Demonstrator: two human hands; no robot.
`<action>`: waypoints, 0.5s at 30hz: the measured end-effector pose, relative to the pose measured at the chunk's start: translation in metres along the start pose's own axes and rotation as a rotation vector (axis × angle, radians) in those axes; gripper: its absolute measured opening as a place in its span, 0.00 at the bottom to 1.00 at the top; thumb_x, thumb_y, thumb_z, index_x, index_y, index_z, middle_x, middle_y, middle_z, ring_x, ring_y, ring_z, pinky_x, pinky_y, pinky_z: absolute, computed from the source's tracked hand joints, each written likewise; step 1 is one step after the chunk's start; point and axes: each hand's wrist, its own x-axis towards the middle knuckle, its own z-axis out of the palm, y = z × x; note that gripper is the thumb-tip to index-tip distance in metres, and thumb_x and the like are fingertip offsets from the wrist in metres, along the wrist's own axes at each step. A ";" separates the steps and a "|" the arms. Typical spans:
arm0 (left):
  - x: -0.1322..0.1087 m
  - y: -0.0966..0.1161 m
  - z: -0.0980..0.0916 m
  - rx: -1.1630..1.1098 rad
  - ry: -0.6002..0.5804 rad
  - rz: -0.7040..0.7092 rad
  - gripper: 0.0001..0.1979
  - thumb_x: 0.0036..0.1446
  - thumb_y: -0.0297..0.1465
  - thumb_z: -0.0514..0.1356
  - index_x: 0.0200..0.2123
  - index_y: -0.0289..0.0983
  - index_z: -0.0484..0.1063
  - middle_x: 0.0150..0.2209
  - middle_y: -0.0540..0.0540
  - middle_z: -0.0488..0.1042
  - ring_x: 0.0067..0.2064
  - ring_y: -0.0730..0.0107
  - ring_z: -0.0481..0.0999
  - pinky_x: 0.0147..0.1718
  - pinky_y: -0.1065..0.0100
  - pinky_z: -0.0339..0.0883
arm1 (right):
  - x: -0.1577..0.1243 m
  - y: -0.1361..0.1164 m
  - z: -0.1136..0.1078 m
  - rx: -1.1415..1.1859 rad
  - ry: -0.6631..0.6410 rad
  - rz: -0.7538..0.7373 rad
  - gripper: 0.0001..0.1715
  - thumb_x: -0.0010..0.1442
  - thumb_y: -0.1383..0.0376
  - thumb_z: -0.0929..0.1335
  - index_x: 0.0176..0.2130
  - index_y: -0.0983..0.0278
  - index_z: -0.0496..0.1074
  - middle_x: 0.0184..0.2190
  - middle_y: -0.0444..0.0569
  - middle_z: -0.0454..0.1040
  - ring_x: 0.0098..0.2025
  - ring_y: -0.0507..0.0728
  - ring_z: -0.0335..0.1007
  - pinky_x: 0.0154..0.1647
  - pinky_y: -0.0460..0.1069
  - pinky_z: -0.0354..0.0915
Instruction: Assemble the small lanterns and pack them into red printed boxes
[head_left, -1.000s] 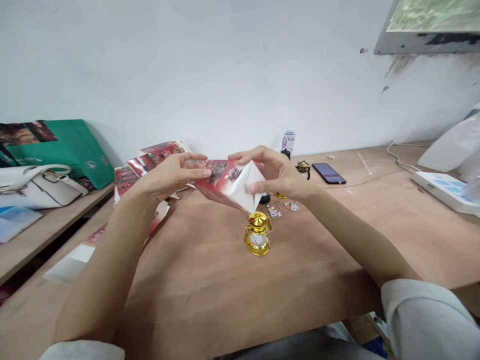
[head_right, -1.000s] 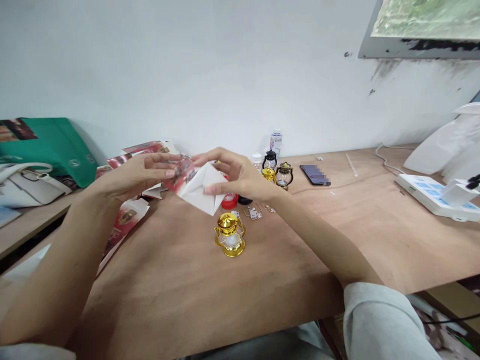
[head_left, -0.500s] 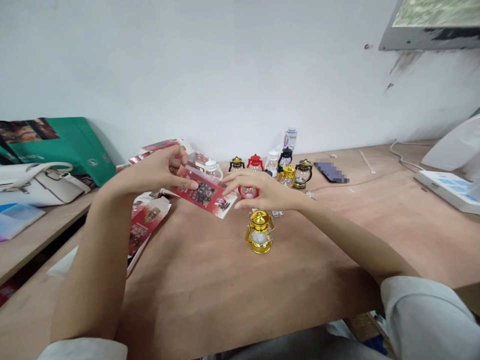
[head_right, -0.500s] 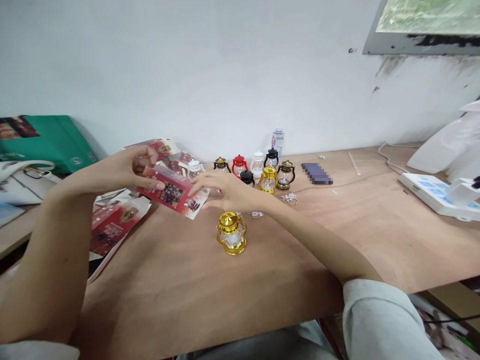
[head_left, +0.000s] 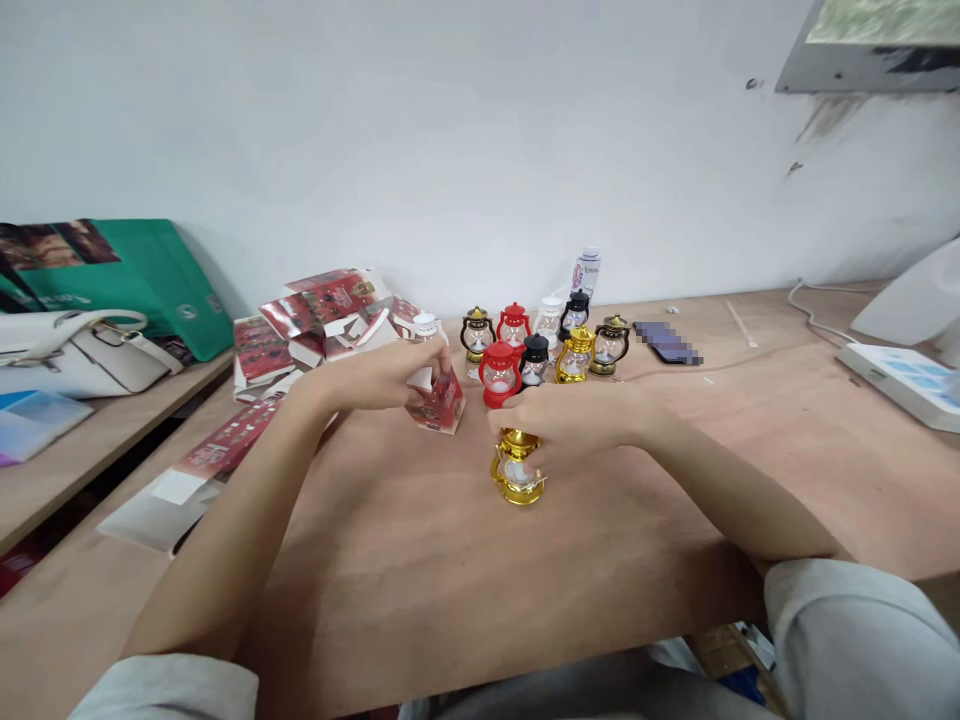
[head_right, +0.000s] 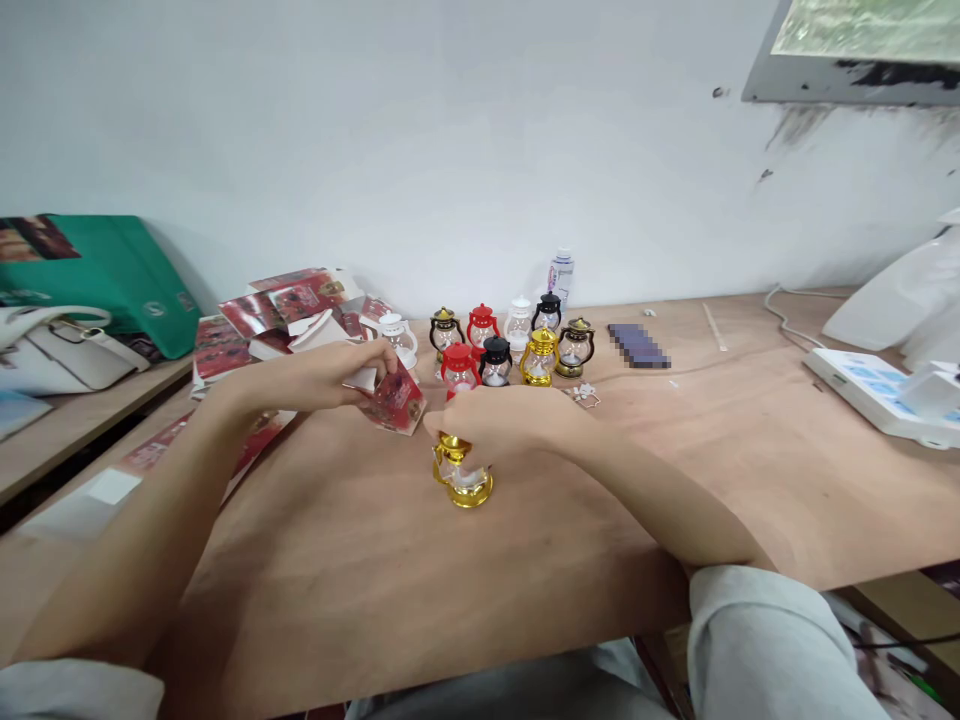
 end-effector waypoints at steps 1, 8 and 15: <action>-0.001 0.003 -0.001 -0.018 -0.009 0.013 0.14 0.46 0.29 0.56 0.39 0.41 0.65 0.37 0.47 0.74 0.38 0.61 0.74 0.34 0.65 0.65 | 0.002 0.000 -0.006 -0.010 -0.105 -0.025 0.11 0.48 0.65 0.73 0.34 0.63 0.70 0.24 0.42 0.71 0.25 0.50 0.64 0.21 0.44 0.54; -0.010 0.028 -0.007 -0.052 0.003 0.069 0.25 0.43 0.21 0.51 0.46 0.43 0.66 0.42 0.48 0.75 0.44 0.62 0.75 0.41 0.63 0.66 | -0.011 0.013 -0.056 0.492 -0.016 -0.181 0.18 0.54 0.54 0.70 0.39 0.63 0.67 0.34 0.44 0.72 0.32 0.49 0.65 0.31 0.45 0.60; -0.019 0.036 -0.012 0.046 -0.066 0.114 0.14 0.49 0.21 0.52 0.35 0.40 0.73 0.35 0.50 0.77 0.37 0.66 0.76 0.35 0.69 0.66 | 0.014 0.037 -0.025 1.147 0.485 -0.165 0.23 0.47 0.52 0.73 0.36 0.62 0.63 0.26 0.40 0.64 0.26 0.48 0.60 0.27 0.45 0.59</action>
